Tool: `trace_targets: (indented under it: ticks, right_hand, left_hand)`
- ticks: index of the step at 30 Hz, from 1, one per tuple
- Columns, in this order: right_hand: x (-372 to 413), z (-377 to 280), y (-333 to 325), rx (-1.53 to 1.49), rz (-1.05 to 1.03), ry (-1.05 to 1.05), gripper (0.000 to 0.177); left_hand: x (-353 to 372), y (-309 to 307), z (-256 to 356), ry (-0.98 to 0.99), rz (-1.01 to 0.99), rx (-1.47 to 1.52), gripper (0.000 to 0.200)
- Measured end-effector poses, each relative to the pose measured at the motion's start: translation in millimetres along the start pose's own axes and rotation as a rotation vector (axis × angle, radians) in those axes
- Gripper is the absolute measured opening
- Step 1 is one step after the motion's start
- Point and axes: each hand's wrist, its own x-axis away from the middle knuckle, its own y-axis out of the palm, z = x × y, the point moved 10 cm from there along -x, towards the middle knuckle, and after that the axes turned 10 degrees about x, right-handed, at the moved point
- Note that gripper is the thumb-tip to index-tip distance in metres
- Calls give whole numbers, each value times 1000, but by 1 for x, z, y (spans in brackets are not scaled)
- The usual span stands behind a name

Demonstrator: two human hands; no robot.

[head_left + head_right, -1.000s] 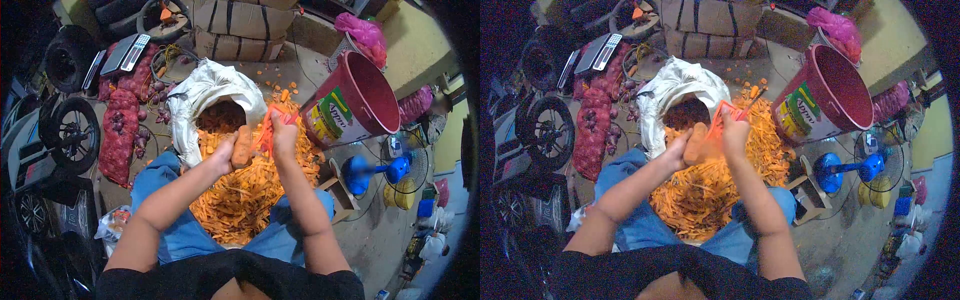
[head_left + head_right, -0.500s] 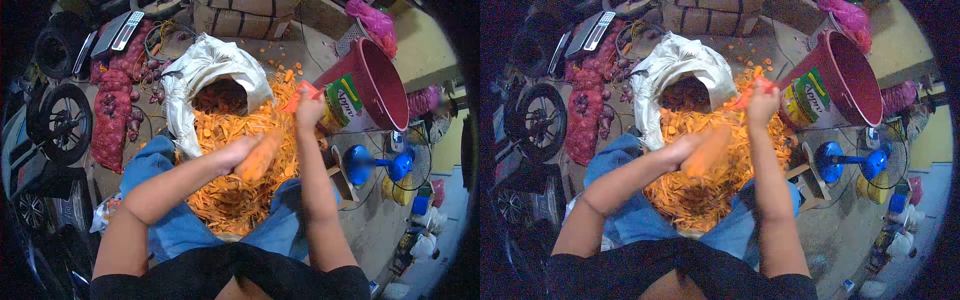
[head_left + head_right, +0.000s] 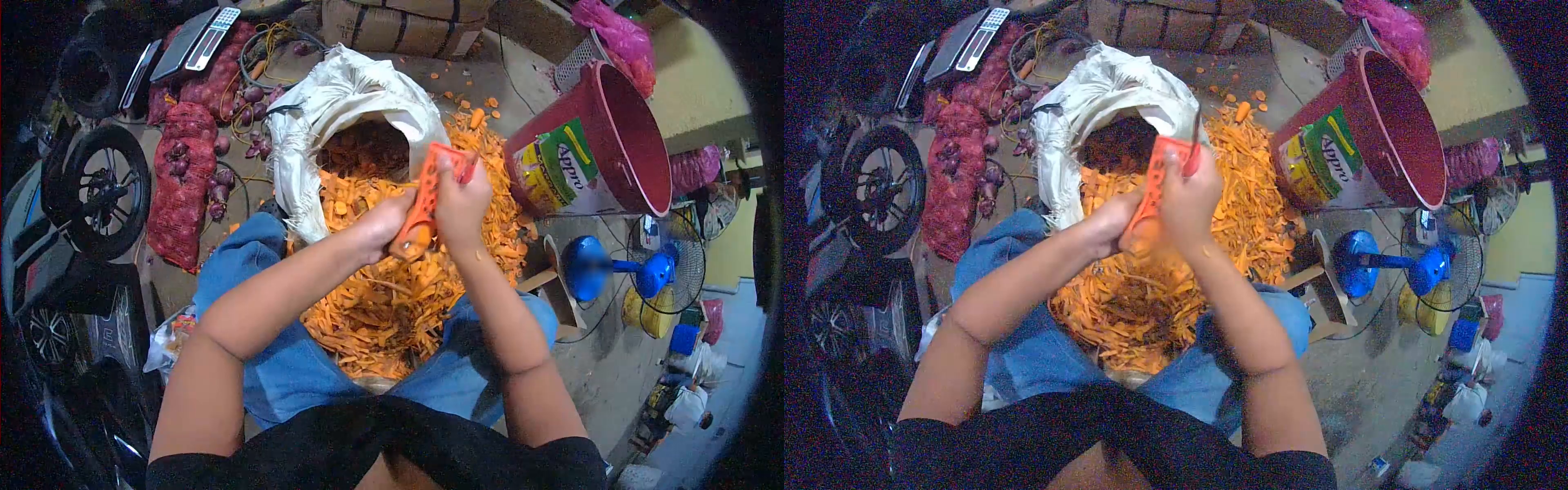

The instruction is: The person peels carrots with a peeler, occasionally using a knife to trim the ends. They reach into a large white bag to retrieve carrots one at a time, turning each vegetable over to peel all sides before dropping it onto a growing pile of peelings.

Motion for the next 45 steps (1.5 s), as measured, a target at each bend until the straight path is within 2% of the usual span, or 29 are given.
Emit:
trace_targets:
  ticks: [2, 5, 7, 8, 10, 12, 14, 15, 16, 18, 19, 20, 21, 22, 23, 24, 26, 28, 29, 30, 31, 32, 34, 36, 37, 39, 42, 43, 45]
  right_hand:
    - [-31, 22, -33, 130, 234, -39, 20]
    - [-56, 69, -67, 228, 369, 83, 23]
    - [-51, 92, -70, 95, 324, 412, 25]
    - [-46, 84, -69, 96, 321, 406, 25]
    - [-30, 32, -42, -87, 193, 134, 25]
    - [-8, 14, -14, -110, 103, 91, 23]
    - [3, -2, -9, -39, 47, 52, 21]
    - [5, -10, -4, 31, -13, 7, 19]
    - [0, -5, -5, 33, -15, 7, 19]
    - [-24, 19, -26, 104, 163, 40, 17]
    - [-37, 30, -42, 92, 253, 44, 16]
    - [-47, 41, -59, 79, 344, 49, 14]
    - [-55, 58, -64, 78, 346, 51, 14]
    - [-60, 83, -69, 75, 362, 166, 12]
    - [-60, 106, -70, 73, 374, 279, 11]
    - [-55, 89, -69, 73, 371, 276, 11]
    - [-33, 33, -37, -195, 139, 253, 11]
    - [-11, 7, -14, -147, 25, 176, 14]
    - [-3, 4, -10, -147, 26, 177, 14]
    - [2, -9, -7, -148, 10, 61, 15]
    - [6, -21, -5, -148, -5, -54, 16]
    - [2, -16, -5, -147, -6, -52, 16]
    - [-18, 10, -24, 55, 175, -34, 20]
    - [-58, 110, -36, 47, 279, 118, 25]
    - [-60, 98, -43, 46, 283, 118, 25]
    - [-51, 94, -67, 42, 348, 396, 28]
    - [-37, 42, -60, -101, 267, 266, 25]
    - [-33, 35, -56, -101, 260, 262, 25]
    - [-28, -2, -51, -215, 247, -35, 13]
  left_hand:
    - [9, 6, -7, -120, 22, -313, 40]
    - [18, 20, -14, -188, -63, -209, 39]
    - [16, 16, -15, -234, -47, -76, 39]
    - [9, 8, -14, -229, -48, -73, 39]
    - [-7, -12, -11, -172, 21, 102, 38]
    - [-13, -8, -8, -109, -10, 148, 36]
    - [-9, -7, -3, -52, 87, 127, 36]
    - [-4, 0, -4, -64, 24, 81, 36]
    - [-1, 1, -4, -65, 24, 84, 36]
    - [6, -3, -13, -165, 64, -203, 37]
    - [12, -2, -24, -269, 72, -242, 38]
    - [17, 2, -24, -270, 71, -243, 38]
    - [22, 16, -25, -271, -32, -189, 38]
    - [24, 28, -24, -271, -134, -136, 38]
    - [17, 22, -26, -276, -111, -48, 38]
    - [10, 16, -27, -272, -111, -44, 38]
    - [-5, -2, -16, -188, -31, 137, 35]
    - [-8, -7, -16, -220, -11, 127, 33]
    - [-10, -4, -11, -171, -18, 187, 33]
    - [-11, -1, -6, -124, -26, 245, 34]
    - [-9, -4, -2, -61, 26, 162, 35]
    - [-9, -5, -5, -63, 27, 163, 35]
    - [-9, -12, -20, -137, 21, -181, 36]
    - [11, 2, -16, -151, 84, -216, 38]
    - [14, 11, -17, -172, 45, -190, 38]
    - [10, 12, -20, -194, 12, -45, 38]
    - [-3, 1, -15, -189, -49, 126, 38]
    - [-5, -2, -13, -170, -52, 77, 37]
    - [-7, -2, -10, -175, -65, 110, 36]
